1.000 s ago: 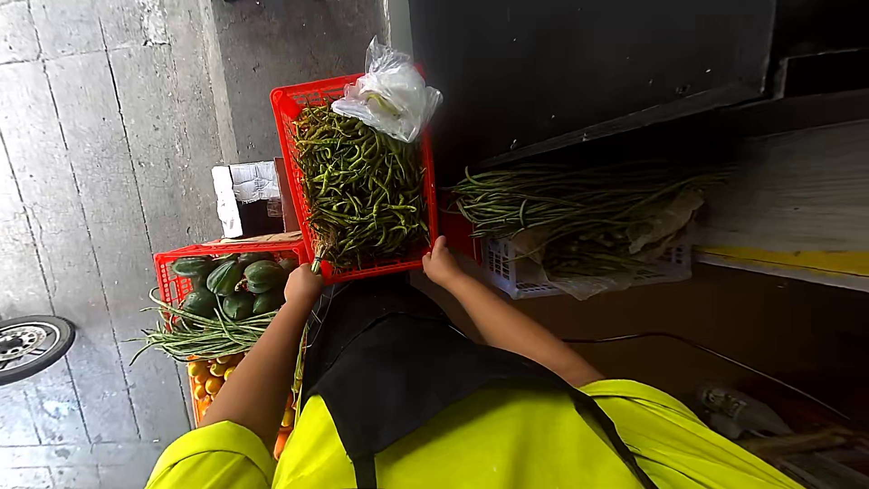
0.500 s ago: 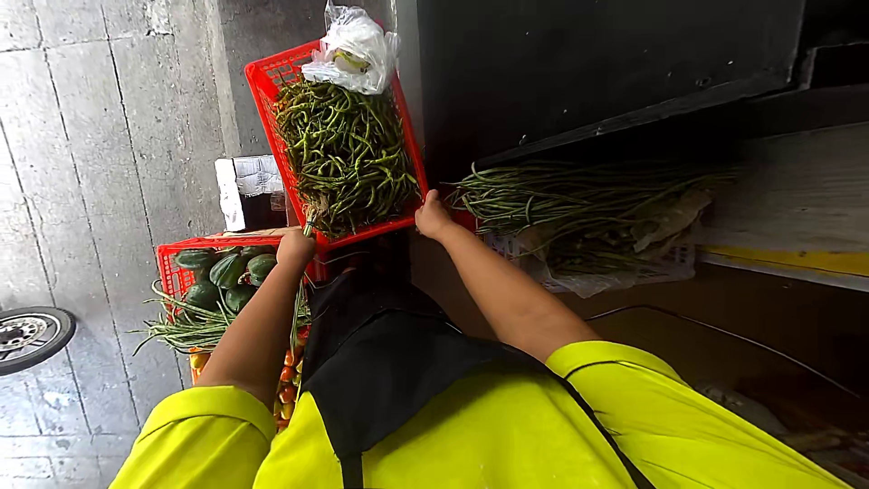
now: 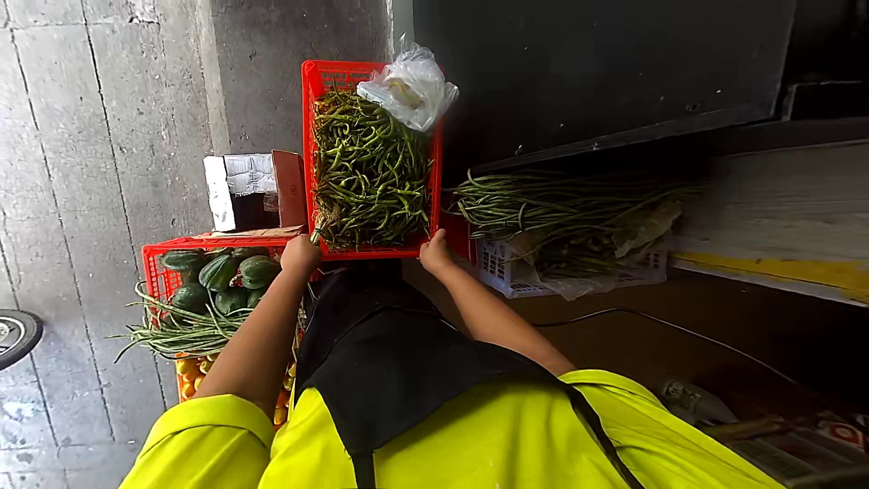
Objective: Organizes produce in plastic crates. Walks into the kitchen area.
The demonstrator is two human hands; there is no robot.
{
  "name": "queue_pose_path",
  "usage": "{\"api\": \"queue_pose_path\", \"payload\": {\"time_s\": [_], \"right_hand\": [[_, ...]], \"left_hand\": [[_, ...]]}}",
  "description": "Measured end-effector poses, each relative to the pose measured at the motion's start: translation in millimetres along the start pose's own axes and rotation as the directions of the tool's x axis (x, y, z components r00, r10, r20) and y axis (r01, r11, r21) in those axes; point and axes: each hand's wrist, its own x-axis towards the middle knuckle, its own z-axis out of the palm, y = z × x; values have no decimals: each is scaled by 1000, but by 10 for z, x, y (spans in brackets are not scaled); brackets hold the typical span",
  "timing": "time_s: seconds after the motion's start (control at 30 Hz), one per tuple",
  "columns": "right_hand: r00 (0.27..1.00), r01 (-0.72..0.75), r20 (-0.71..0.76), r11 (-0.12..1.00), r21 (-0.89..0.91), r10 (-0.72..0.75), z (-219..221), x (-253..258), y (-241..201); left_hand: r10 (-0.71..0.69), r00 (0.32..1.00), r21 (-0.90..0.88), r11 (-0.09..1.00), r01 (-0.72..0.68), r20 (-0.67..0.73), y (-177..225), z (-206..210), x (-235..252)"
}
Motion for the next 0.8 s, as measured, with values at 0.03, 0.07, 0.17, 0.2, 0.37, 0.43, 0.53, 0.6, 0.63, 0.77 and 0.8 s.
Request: {"api": "queue_pose_path", "payload": {"time_s": [0.03, 0.07, 0.17, 0.2, 0.37, 0.43, 0.53, 0.6, 0.63, 0.77, 0.8], "right_hand": [[1000, 0, -7, 1000, -8, 0, -17, 2, -4], [1000, 0, -17, 1000, -19, -1, -32, 0, -12], [998, -2, -60, 999, -49, -1, -67, -13, -48], [998, -11, -65, 998, -63, 7, -79, -24, -74], [995, -54, -92, 995, -81, 46, -70, -54, -140], [996, -87, -2, 982, -170, 88, -141, -87, -240], [958, -39, 227, 864, -503, 175, -638, -157, -563], [987, 78, 158, 818, -570, 15, -1004, -126, -867], [989, 145, 91, 806, -574, -114, -1162, -160, -1097], [819, 384, -179, 753, -534, -545, -1296, 177, -1884], [798, 393, -196, 739, -548, -570, -1248, 349, -1994]], "left_hand": [[-1, 1000, 2, 1000, 1, 15, 10, 4, 2], [1, 1000, 3, 1000, -1, 26, 14, 8, 8], [5, 998, -3, 1000, -5, 56, 25, 7, 13], [7, 998, -7, 1000, -7, 61, 25, 2, 11], [31, 997, -40, 999, -29, 74, -17, -22, 63], [30, 995, -48, 999, -25, 92, -67, -77, 112], [50, 992, -14, 999, -49, 120, -140, -104, 205], [74, 991, 12, 997, -76, 110, -152, -106, 284], [86, 990, 8, 996, -88, 112, -168, -113, 297], [125, 979, -63, 991, -116, 161, -323, -166, 269], [118, 980, -80, 991, -107, 157, -384, -194, 210]]}}
